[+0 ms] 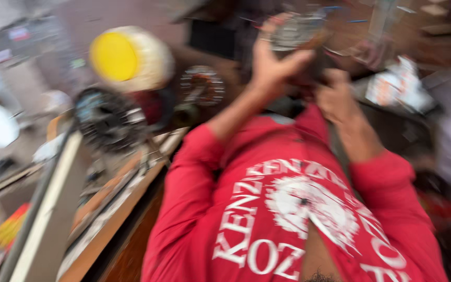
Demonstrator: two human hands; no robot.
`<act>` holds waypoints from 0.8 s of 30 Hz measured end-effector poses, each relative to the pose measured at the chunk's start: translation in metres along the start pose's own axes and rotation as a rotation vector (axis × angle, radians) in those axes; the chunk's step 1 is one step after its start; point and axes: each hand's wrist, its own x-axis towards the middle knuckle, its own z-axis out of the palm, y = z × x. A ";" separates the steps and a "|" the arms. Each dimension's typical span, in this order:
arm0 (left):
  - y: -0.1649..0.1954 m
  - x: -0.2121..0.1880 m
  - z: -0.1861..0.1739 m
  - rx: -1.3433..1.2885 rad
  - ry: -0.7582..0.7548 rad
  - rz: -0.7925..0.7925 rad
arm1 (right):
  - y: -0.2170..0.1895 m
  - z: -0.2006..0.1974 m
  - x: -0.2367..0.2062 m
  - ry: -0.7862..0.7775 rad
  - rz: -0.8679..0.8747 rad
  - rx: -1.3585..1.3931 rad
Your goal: The person uses pliers to strip and adjust wires on a small cylindrical electric motor. They repeatedly rotate the motor to access different connection points and manipulate the wires with the tool.
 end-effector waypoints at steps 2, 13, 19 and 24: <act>0.010 -0.005 0.017 0.245 0.285 0.047 | 0.004 0.008 0.004 0.182 -0.397 -0.549; 0.039 -0.001 0.013 -0.308 0.247 -0.085 | -0.005 0.029 -0.007 0.243 -0.366 -0.606; 0.014 0.002 -0.023 -0.604 -0.035 -0.293 | 0.019 -0.006 0.012 0.191 -0.304 -0.319; -0.013 -0.002 -0.047 -0.855 -0.019 -0.558 | 0.037 -0.014 0.025 0.273 -0.199 -1.338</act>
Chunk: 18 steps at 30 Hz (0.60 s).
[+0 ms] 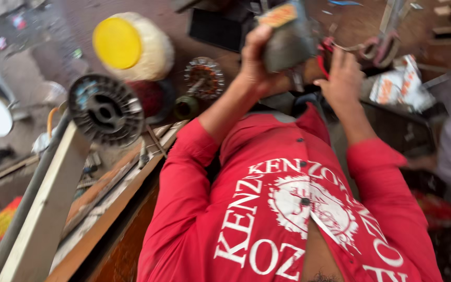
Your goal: The person uses pliers to strip and adjust wires on a small cylindrical electric motor. They repeatedly rotate the motor to access different connection points and manipulate the wires with the tool.
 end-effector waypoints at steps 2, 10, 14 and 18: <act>-0.003 0.001 -0.005 0.006 -0.093 -0.005 | 0.003 0.001 0.005 -0.063 0.045 0.092; -0.003 0.002 -0.009 -0.092 -0.135 0.008 | -0.005 -0.008 -0.026 0.190 0.191 0.764; -0.009 0.003 -0.012 -0.159 -0.192 -0.004 | -0.038 -0.026 -0.056 0.249 0.137 1.306; -0.018 0.010 -0.004 -0.163 -0.188 0.063 | -0.067 -0.033 -0.059 0.236 0.037 1.101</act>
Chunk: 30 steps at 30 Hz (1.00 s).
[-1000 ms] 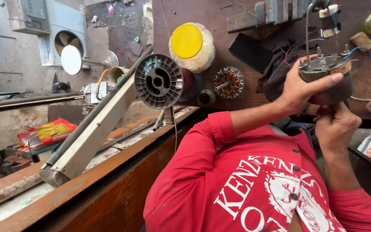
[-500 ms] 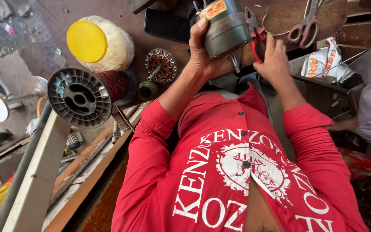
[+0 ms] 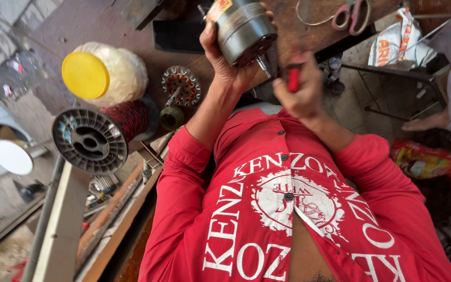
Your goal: The person uses pliers to strip and adjust wires on a small cylindrical electric motor. They repeatedly rotate the motor to access different connection points and manipulate the wires with the tool.
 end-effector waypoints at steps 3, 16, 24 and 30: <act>-0.005 0.005 0.009 0.021 -0.010 -0.016 | 0.007 0.000 -0.004 -0.049 -0.065 -0.106; -0.010 0.031 -0.001 0.383 0.475 0.321 | 0.019 -0.004 0.013 -0.055 0.197 -0.030; -0.014 0.027 0.037 0.323 0.074 0.163 | 0.052 -0.066 0.067 0.192 0.301 -0.629; -0.016 0.019 0.033 0.490 0.160 0.211 | 0.014 -0.056 0.067 0.384 -0.311 -0.816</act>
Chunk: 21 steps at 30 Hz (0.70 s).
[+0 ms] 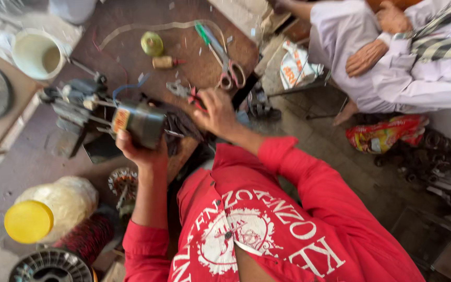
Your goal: The person uses pliers to strip and adjust wires on a small cylindrical electric motor. They repeatedly rotate the motor to access different connection points and manipulate the wires with the tool.
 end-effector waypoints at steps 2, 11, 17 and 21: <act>-0.005 -0.001 0.001 0.011 0.000 0.028 | -0.019 -0.015 0.000 0.043 0.004 0.351; 0.005 -0.020 0.052 0.248 -0.049 0.185 | -0.079 -0.077 0.022 0.070 -0.072 0.539; 0.010 -0.035 0.094 0.205 -0.148 0.305 | -0.076 -0.085 0.030 0.070 -0.189 0.384; 0.019 -0.039 0.097 0.189 -0.204 0.250 | -0.067 -0.078 0.020 -0.066 -0.141 0.557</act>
